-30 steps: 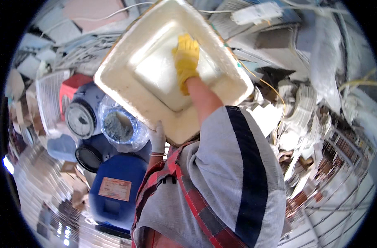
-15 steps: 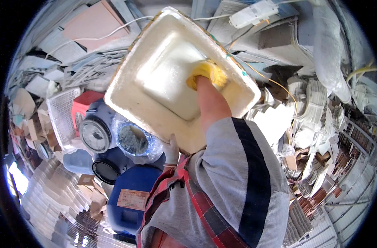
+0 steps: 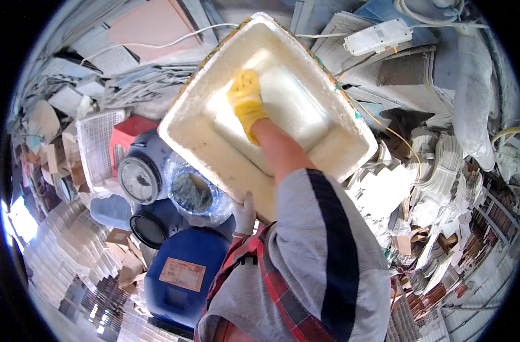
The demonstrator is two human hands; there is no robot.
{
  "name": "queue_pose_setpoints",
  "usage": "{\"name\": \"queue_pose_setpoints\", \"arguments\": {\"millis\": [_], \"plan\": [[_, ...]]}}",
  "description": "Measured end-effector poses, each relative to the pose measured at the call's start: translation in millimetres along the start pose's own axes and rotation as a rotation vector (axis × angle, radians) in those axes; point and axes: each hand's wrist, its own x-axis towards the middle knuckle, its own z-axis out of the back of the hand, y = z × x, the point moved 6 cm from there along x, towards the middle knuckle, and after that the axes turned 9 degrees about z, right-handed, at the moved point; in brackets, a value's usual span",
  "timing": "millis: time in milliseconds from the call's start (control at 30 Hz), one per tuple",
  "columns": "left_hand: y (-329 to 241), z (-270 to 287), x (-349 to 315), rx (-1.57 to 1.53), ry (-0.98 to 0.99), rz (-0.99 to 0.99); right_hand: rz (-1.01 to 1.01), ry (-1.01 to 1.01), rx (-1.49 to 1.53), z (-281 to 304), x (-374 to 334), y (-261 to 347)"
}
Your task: The person scrubs the inside of a white styrofoam container with a yellow sponge. They repeatedly dip the sponge into a nearby container of liquid and continue scrubbing the interior surfaces.
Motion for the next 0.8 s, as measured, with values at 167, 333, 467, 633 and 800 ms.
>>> {"name": "queue_pose_setpoints", "arguments": {"millis": [167,333,467,633,800], "plan": [[12.3,2.4,2.8,-0.024,0.011,-0.030,0.680,-0.292,0.511,50.8,-79.4,-6.5],[-2.2,-2.4,-1.6,-0.074,-0.023,-0.026,0.111,-0.365,0.245,35.1,-30.7,-67.3],[-2.2,-2.0,-2.5,-0.038,-0.012,0.017,0.132,0.264,0.249,-1.9,-0.1,12.9],[-0.2,-1.9,-1.0,-0.022,0.008,0.019,0.369,-0.387,0.416,-2.2,-58.2,82.9],[-19.3,-1.5,-10.1,0.038,-0.003,0.101,0.458,-0.165,0.472,14.9,-28.8,-25.0]]}}
